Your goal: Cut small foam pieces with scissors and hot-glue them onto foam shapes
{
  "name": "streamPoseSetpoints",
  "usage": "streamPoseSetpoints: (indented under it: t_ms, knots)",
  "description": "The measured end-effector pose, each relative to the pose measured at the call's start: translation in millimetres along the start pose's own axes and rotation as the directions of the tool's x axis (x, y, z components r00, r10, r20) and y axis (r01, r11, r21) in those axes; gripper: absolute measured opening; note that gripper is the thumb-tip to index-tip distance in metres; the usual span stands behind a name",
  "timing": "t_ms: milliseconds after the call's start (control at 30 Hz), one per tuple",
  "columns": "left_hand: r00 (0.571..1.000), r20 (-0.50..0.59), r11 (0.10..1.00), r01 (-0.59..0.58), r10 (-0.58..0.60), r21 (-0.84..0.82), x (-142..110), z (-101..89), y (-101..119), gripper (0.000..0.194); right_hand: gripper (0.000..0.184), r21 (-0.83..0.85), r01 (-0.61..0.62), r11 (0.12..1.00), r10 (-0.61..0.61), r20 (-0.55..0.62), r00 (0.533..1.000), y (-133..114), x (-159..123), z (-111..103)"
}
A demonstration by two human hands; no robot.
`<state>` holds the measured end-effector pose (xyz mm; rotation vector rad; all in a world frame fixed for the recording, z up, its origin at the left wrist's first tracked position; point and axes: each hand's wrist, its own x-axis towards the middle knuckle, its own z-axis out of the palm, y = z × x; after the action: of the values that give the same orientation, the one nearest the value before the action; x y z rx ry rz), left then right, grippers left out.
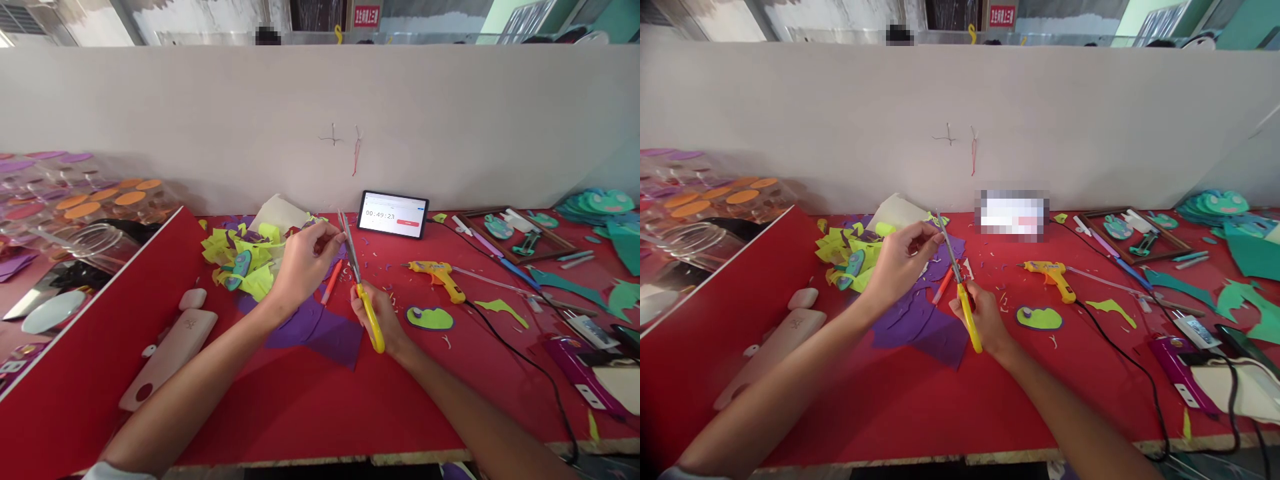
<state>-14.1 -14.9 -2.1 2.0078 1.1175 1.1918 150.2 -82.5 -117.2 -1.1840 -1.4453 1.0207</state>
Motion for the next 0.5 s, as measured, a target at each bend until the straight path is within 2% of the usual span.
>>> streamPoseSetpoints:
  t_ms: [167, 367, 500]
  knots:
    - [1.0, 0.002, 1.0, -0.014, 0.014, -0.004, 0.4, -0.7, -0.7, 0.021, 0.04, -0.021, 0.007, 1.0, -0.007, -0.009, 1.0, -2.0, 0.1, -1.1]
    - [0.997, 0.076, 1.0, -0.011, 0.012, -0.013, 1.5, -3.0, 0.4, 0.024, 0.036, -0.03, -0.003, 1.0, 0.003, -0.017, 1.0, -5.8, 0.9, -1.8]
    - [0.998, 0.055, 0.999, 0.01, -0.008, -0.039, 2.0, -3.6, -0.1, 0.023, 0.04, -0.039, -0.008, 0.999, 0.007, -0.011, 1.0, -7.3, 1.9, -2.0]
